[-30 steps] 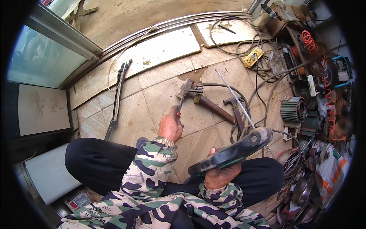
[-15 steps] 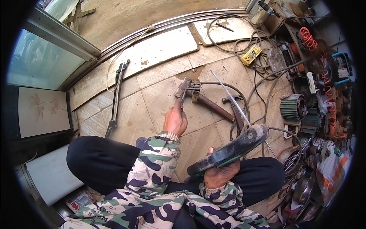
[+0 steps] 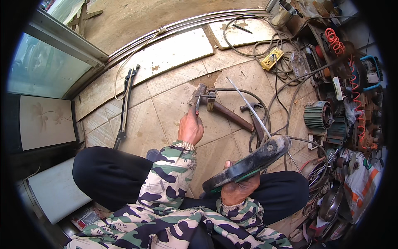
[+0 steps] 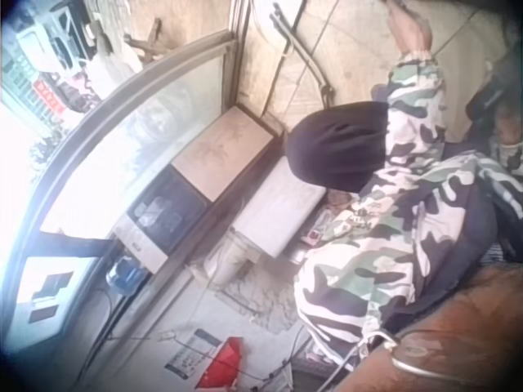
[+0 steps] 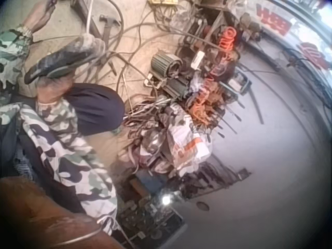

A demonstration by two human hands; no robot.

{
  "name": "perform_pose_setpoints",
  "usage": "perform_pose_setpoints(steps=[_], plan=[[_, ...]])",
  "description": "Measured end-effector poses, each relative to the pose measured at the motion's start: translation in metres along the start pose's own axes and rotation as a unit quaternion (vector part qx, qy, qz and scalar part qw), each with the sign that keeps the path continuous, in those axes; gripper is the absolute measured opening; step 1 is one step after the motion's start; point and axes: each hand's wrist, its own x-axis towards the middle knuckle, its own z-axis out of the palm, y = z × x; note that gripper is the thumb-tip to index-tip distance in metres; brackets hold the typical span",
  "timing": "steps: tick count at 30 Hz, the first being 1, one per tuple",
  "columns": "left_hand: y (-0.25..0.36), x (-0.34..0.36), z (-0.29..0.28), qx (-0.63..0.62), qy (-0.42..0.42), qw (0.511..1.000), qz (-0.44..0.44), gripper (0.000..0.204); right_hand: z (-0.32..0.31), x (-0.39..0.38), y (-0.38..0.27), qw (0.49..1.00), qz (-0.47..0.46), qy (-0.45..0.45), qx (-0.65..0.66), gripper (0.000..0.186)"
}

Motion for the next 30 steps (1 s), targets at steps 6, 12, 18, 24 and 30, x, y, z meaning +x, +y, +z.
perform_pose_setpoints(steps=[6, 12, 18, 24, 30], plan=[[0.008, -0.002, -0.003, 0.065, 0.009, 0.998, -0.020, 0.033, -0.001, -0.001, 0.000, 1.000, 0.020, -0.009, 0.019, 0.021], [0.016, -0.001, -0.004, -0.029, 0.006, 0.995, -0.100, 0.029, 0.002, 0.000, -0.001, 1.000, 0.004, -0.003, 0.024, 0.025], [-0.001, 0.002, 0.009, -0.060, -0.002, 0.993, -0.102, 0.026, -0.001, -0.011, 0.020, 0.999, -0.002, -0.038, -0.026, 0.039], [0.000, 0.001, 0.015, -0.062, 0.004, 0.994, -0.089, 0.021, 0.002, -0.011, 0.016, 0.996, 0.001, -0.056, -0.066, 0.041], [-0.003, 0.002, 0.017, -0.071, 0.009, 0.994, -0.078, 0.020, 0.010, -0.009, 0.025, 0.997, -0.017, -0.050, -0.060, 0.044]])
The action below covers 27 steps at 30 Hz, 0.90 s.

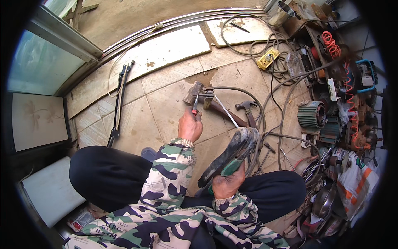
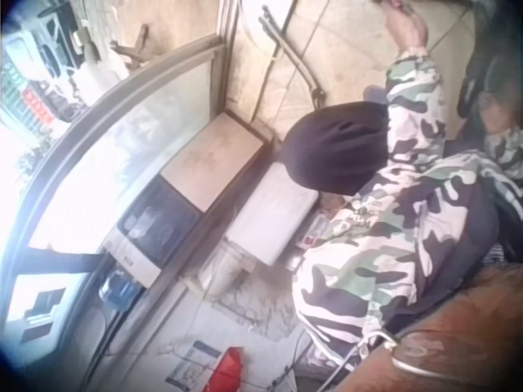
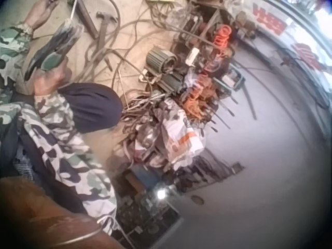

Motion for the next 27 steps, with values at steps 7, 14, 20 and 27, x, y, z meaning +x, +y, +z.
perform_pose_setpoints(steps=[7, 14, 20, 27], plan=[[0.0015, -0.0004, -0.0029, 0.009, 0.000, 1.000, -0.004, 0.018, 0.0027, 0.0009, -0.0014, 1.000, 0.020, -0.019, 0.007, 0.043], [0.0047, -0.0011, -0.0019, 0.006, -0.009, 1.000, -0.002, 0.016, 0.0043, 0.0006, -0.0010, 1.000, 0.017, -0.019, 0.010, 0.043], [0.0020, -0.0011, -0.0051, 0.005, -0.002, 1.000, 0.005, 0.014, 0.0055, -0.0014, 0.0005, 0.999, 0.037, -0.032, 0.013, 0.043], [0.0031, -0.0011, -0.0027, 0.011, -0.006, 1.000, 0.009, 0.014, 0.0047, -0.0009, 0.0026, 0.998, 0.042, -0.036, 0.009, 0.045]])
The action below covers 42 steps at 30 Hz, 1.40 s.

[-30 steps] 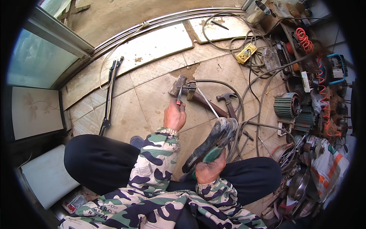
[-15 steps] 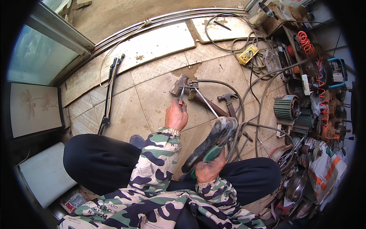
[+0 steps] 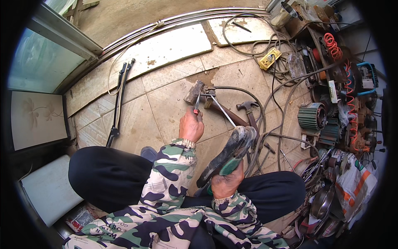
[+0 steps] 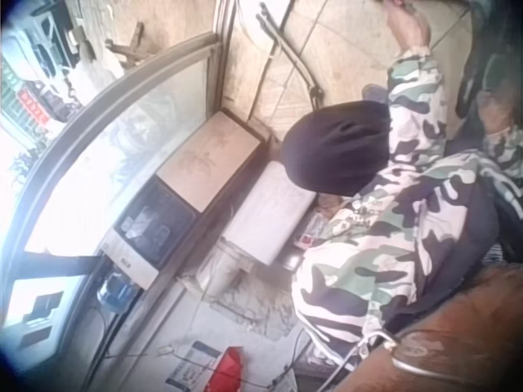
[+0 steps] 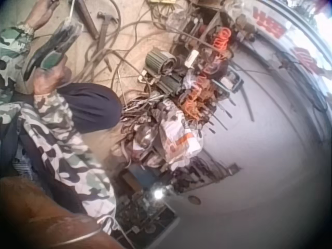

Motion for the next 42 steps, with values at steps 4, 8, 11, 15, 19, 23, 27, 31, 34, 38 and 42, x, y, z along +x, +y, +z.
perform_pose_setpoints(steps=[4, 8, 11, 15, 19, 23, 27, 31, 34, 38, 42], plan=[[0.000, 0.000, 0.000, -0.001, -0.001, 1.000, 0.000, 0.015, 0.001, 0.001, 0.003, 1.000, -0.014, 0.005, -0.003, 0.043], [0.001, 0.000, -0.001, -0.004, -0.003, 1.000, -0.009, 0.015, 0.001, 0.001, 0.000, 1.000, -0.009, 0.006, -0.004, 0.044], [0.000, 0.001, 0.000, -0.003, -0.004, 1.000, -0.006, 0.015, 0.002, 0.002, 0.000, 1.000, -0.013, 0.009, -0.002, 0.045], [-0.001, 0.001, 0.000, -0.001, -0.003, 1.000, -0.002, 0.015, 0.001, 0.001, 0.002, 1.000, -0.010, 0.007, -0.005, 0.045], [-0.001, 0.001, 0.000, 0.001, -0.003, 1.000, -0.005, 0.015, 0.002, 0.001, -0.002, 1.000, -0.011, 0.014, 0.011, 0.043], [0.000, 0.000, 0.000, 0.000, -0.002, 1.000, -0.004, 0.014, 0.002, 0.001, 0.002, 1.000, -0.008, 0.012, 0.012, 0.042], [0.002, 0.000, -0.001, 0.000, -0.006, 1.000, -0.001, 0.014, -0.001, -0.003, 0.006, 0.999, 0.029, -0.019, 0.031, 0.075], [0.001, 0.000, -0.002, -0.002, -0.003, 1.000, 0.000, 0.014, -0.002, -0.003, 0.004, 0.998, 0.038, -0.036, 0.028, 0.099], [0.001, 0.000, -0.001, -0.004, -0.001, 1.000, -0.003, 0.014, -0.002, -0.003, 0.006, 0.998, 0.029, -0.032, 0.040, 0.097], [0.002, 0.000, -0.001, -0.005, -0.004, 1.000, -0.005, 0.014, -0.001, -0.004, 0.008, 0.998, 0.042, -0.028, 0.041, 0.095], [0.003, 0.000, -0.001, 0.003, -0.005, 1.000, -0.007, 0.015, 0.001, -0.001, 0.006, 1.000, 0.011, -0.004, 0.016, 0.052]])
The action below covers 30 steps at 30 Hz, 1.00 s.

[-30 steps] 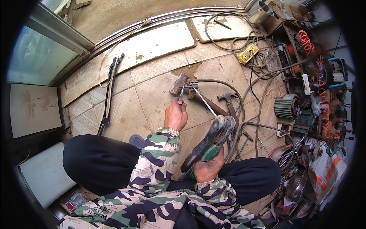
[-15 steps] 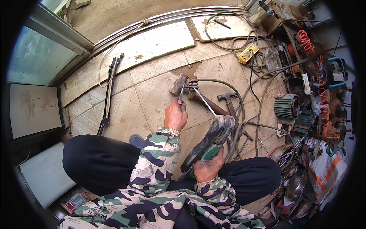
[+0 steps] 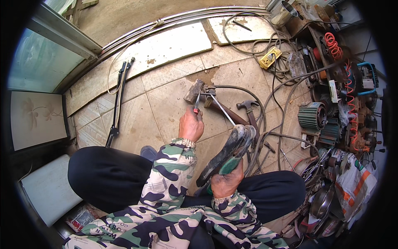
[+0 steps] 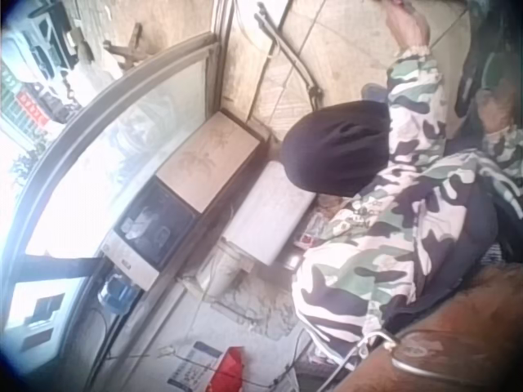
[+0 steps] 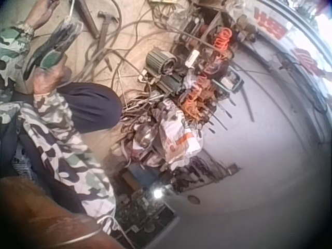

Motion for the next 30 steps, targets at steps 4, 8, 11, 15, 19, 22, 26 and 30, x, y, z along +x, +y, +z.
perform_pose_setpoints(steps=[4, 8, 11, 15, 19, 22, 26, 30], plan=[[0.000, 0.000, 0.000, 0.001, 0.002, 1.000, 0.003, 0.015, 0.000, 0.001, -0.002, 1.000, -0.018, 0.008, -0.016, 0.043], [-0.005, 0.000, 0.000, -0.003, 0.014, 1.000, 0.015, 0.016, 0.002, 0.002, -0.005, 0.999, -0.028, 0.008, -0.022, 0.043], [-0.001, 0.000, 0.001, 0.000, 0.005, 1.000, 0.013, 0.015, 0.001, 0.002, -0.006, 0.999, -0.025, 0.012, -0.022, 0.043], [-0.016, 0.006, -0.006, 0.159, 0.002, 0.949, 0.271, 0.018, 0.003, 0.001, -0.002, 1.000, -0.014, 0.007, 0.003, 0.042], [-0.004, 0.000, 0.004, -0.005, 0.006, 1.000, 0.019, 0.014, 0.001, 0.003, -0.006, 1.000, -0.020, 0.007, -0.015, 0.041], [-0.003, 0.000, 0.001, -0.004, 0.008, 1.000, 0.001, 0.015, 0.003, 0.002, -0.008, 1.000, -0.014, 0.008, -0.007, 0.040], [0.000, 0.000, 0.001, -0.005, 0.003, 1.000, 0.004, 0.014, -0.002, 0.004, -0.003, 1.000, 0.024, -0.004, 0.014, 0.035], [0.001, -0.001, -0.001, 0.008, 0.009, 1.000, 0.008, 0.014, -0.003, 0.007, 0.000, 0.999, 0.023, 0.015, 0.038, 0.031]])
